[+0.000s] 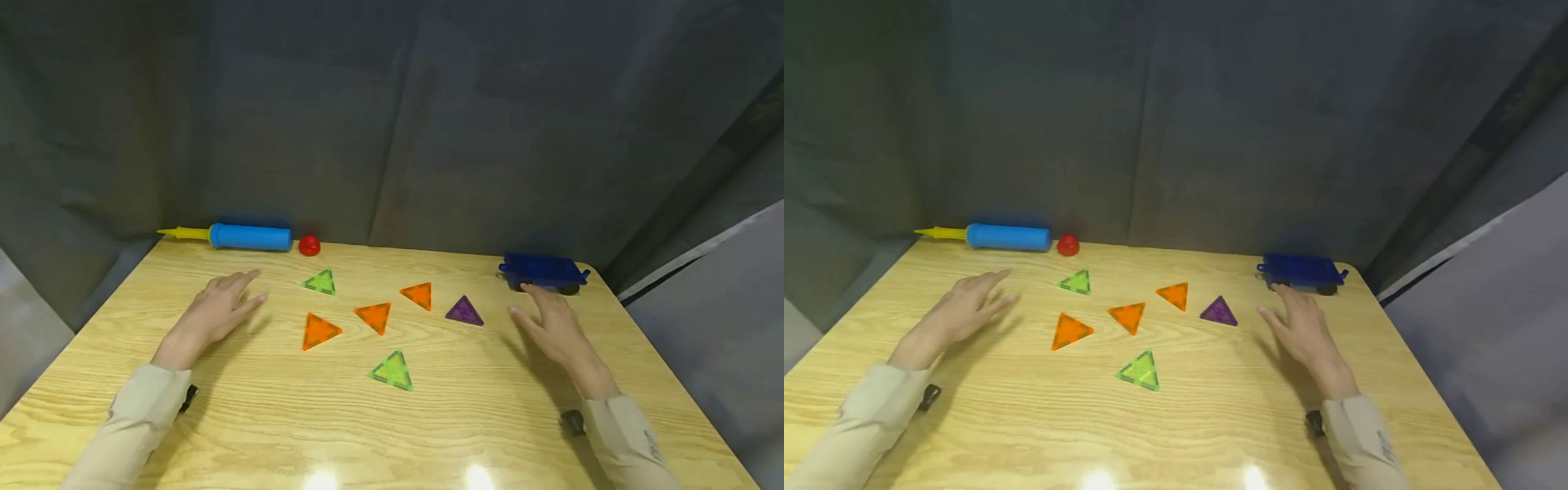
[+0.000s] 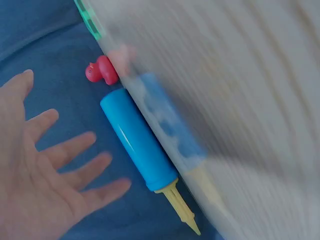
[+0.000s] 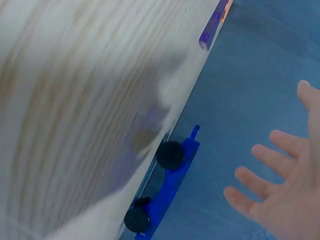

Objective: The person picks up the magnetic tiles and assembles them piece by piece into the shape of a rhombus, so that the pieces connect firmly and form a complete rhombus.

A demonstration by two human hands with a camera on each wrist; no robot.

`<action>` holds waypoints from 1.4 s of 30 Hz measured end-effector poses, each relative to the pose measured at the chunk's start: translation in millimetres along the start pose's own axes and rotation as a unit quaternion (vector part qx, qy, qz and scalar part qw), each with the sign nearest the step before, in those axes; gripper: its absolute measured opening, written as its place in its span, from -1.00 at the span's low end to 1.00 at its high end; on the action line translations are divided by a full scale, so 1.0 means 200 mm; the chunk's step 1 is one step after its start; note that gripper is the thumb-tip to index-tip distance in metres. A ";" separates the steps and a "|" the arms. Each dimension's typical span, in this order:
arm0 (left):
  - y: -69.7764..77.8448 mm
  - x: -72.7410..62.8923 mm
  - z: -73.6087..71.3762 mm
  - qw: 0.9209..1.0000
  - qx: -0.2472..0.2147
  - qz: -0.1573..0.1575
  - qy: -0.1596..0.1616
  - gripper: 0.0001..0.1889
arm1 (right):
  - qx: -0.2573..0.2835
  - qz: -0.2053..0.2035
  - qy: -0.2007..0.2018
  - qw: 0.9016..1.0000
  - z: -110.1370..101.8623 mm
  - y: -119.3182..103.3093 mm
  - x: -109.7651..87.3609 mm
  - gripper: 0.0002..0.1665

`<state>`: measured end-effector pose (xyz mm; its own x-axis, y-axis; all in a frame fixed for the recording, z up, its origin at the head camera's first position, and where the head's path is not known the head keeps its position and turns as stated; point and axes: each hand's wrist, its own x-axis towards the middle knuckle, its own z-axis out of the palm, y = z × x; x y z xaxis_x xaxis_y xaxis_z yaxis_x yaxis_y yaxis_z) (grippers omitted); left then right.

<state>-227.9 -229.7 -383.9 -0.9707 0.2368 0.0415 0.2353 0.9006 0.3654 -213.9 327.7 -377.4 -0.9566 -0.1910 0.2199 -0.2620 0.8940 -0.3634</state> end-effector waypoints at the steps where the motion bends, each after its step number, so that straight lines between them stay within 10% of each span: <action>1: 0.01 0.00 0.00 1.000 -0.006 0.005 -0.005 -0.27 | 0.010 0.003 -0.006 1.000 0.00 -0.01 0.00 -0.22; 27: 0.18 0.00 0.10 0.986 -0.106 0.085 -0.101 -0.42 | 0.126 -0.050 -0.120 0.983 0.21 -0.35 -0.04 -0.37; 42: 0.18 -0.01 0.15 0.972 -0.152 0.119 -0.135 -0.47 | 0.182 -0.094 -0.218 0.954 0.29 -0.50 -0.08 -0.43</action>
<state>-215.3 -186.0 -399.0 -0.8325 0.5492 -0.0730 0.3858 0.6692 0.6351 -180.3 218.5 -397.2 -0.8293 -0.5558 -0.0573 -0.3845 0.6422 -0.6631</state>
